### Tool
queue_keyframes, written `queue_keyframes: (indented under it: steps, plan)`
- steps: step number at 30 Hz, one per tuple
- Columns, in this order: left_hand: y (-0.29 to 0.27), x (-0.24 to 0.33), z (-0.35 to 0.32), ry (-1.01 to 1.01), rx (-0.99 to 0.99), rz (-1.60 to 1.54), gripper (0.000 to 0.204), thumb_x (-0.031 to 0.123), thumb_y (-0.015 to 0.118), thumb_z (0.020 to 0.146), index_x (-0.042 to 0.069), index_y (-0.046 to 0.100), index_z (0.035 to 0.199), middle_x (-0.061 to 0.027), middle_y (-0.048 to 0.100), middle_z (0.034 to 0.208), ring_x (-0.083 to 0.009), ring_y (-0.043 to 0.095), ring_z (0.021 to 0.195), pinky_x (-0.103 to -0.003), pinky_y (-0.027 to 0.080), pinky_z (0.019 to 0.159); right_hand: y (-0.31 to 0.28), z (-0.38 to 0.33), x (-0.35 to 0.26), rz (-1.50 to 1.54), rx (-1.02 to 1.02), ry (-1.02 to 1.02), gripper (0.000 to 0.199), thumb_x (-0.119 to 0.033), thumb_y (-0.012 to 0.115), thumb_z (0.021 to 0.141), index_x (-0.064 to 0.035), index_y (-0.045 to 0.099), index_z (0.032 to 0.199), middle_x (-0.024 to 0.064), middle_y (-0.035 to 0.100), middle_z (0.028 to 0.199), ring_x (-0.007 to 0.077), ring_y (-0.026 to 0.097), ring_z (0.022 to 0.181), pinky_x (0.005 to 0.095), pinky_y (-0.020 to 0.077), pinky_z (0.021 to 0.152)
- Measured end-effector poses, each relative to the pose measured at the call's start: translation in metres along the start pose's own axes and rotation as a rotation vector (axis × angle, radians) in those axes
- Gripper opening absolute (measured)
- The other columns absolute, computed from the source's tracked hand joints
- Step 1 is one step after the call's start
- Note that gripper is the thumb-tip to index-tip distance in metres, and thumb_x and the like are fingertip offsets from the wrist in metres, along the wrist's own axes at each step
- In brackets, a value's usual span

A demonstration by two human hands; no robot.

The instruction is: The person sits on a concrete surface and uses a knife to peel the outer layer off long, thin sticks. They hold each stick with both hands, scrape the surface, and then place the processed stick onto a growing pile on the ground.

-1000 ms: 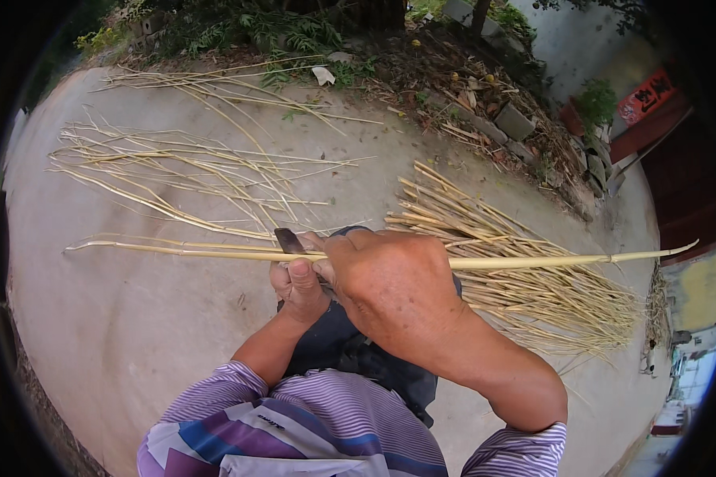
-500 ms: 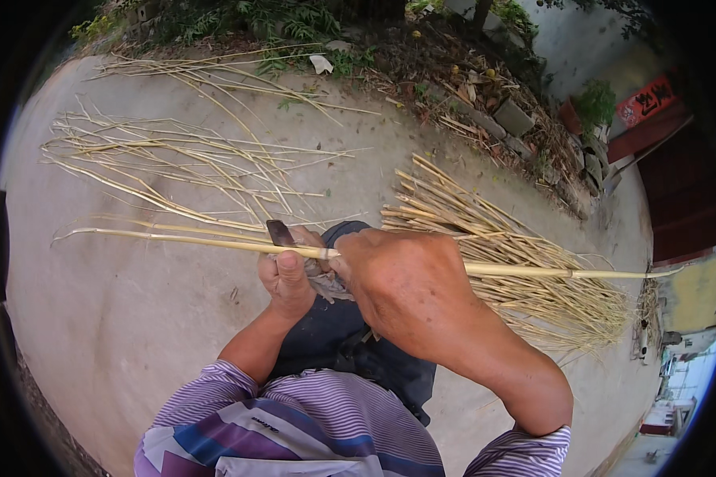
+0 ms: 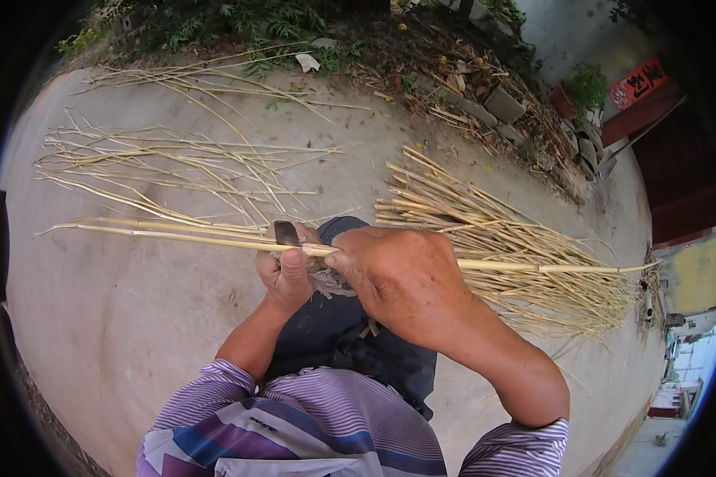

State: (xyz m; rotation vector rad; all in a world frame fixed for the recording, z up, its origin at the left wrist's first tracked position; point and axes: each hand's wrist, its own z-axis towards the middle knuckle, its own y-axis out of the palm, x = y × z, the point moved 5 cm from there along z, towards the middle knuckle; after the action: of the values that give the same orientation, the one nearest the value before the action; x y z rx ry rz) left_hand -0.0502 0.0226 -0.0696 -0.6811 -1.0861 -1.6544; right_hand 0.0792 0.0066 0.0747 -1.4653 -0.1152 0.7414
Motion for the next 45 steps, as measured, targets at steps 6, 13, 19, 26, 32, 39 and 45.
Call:
queue_keyframes:
  steps: [6,13,19,26,32,39,45]
  plan:
    - [-0.005,-0.029,-0.005,-0.135,0.055,-0.146,0.054,0.053,0.055,0.095,0.0,0.054,0.085,-0.0081,0.055,0.066,-0.0142,0.054,0.055,-0.026,0.044,0.05,0.002,-0.006,0.009,-0.054,-0.003,0.059,0.025,-0.025,0.062,0.091,-0.0052,0.057,0.077,0.0133,0.058,0.067,0.0362,0.06,0.062,0.0453,0.0446,0.052]
    - [-0.029,-0.039,0.001,-0.249,0.077,-0.208,0.049,0.048,0.054,0.098,0.0,0.055,0.088,-0.0098,0.06,0.07,-0.0131,0.056,0.06,-0.025,0.044,0.05,-0.013,-0.005,0.012,-0.107,0.038,0.073,0.022,-0.021,0.063,0.089,-0.0036,0.056,0.077,0.0146,0.058,0.068,0.0362,0.061,0.063,0.0452,0.0452,0.053]
    - [0.007,-0.036,-0.006,-0.213,-0.015,0.04,0.05,0.051,0.057,0.096,0.001,0.054,0.089,-0.0022,0.054,0.079,-0.0128,0.047,0.069,-0.028,0.042,0.063,0.008,-0.001,0.013,-0.071,0.034,0.068,0.021,-0.021,0.063,0.089,-0.004,0.057,0.078,0.0144,0.059,0.069,0.0366,0.061,0.064,0.0459,0.0458,0.055]
    - [-0.007,-0.035,-0.01,-0.38,0.039,-0.162,0.055,0.055,0.055,0.095,0.0,0.056,0.096,-0.0045,0.056,0.081,-0.0134,0.049,0.074,-0.03,0.043,0.067,-0.004,-0.006,0.02,-0.048,0.036,0.066,0.021,-0.021,0.062,0.09,-0.0043,0.056,0.078,0.0144,0.058,0.069,0.037,0.061,0.064,0.0455,0.0457,0.055]
    - [0.011,-0.026,-0.013,-0.34,-0.06,0.033,0.057,0.056,0.051,0.096,-0.001,0.058,0.1,-0.006,0.055,0.08,-0.0175,0.051,0.077,-0.034,0.044,0.071,0.011,-0.006,0.016,0.001,0.058,0.045,0.015,-0.017,0.061,0.087,-0.0049,0.056,0.079,0.0152,0.059,0.068,0.0374,0.061,0.062,0.0455,0.046,0.053]
    - [0.012,-0.016,-0.01,-0.188,-0.146,0.234,0.058,0.056,0.05,0.096,-0.002,0.06,0.097,-0.0136,0.059,0.082,-0.0232,0.057,0.077,-0.037,0.046,0.071,0.023,-0.007,0.016,0.041,0.064,0.048,0.013,-0.016,0.062,0.086,-0.0056,0.057,0.08,0.0155,0.058,0.068,0.0371,0.06,0.061,0.0454,0.0463,0.052]
    - [0.013,-0.02,-0.008,-0.164,-0.18,0.274,0.054,0.053,0.051,0.097,-0.001,0.059,0.095,-0.0118,0.057,0.079,-0.0221,0.056,0.075,-0.037,0.045,0.07,0.031,-0.009,0.026,0.131,0.052,0.075,0.016,-0.019,0.061,0.09,-0.005,0.057,0.082,0.0156,0.058,0.068,0.0382,0.06,0.063,0.0461,0.0459,0.054]
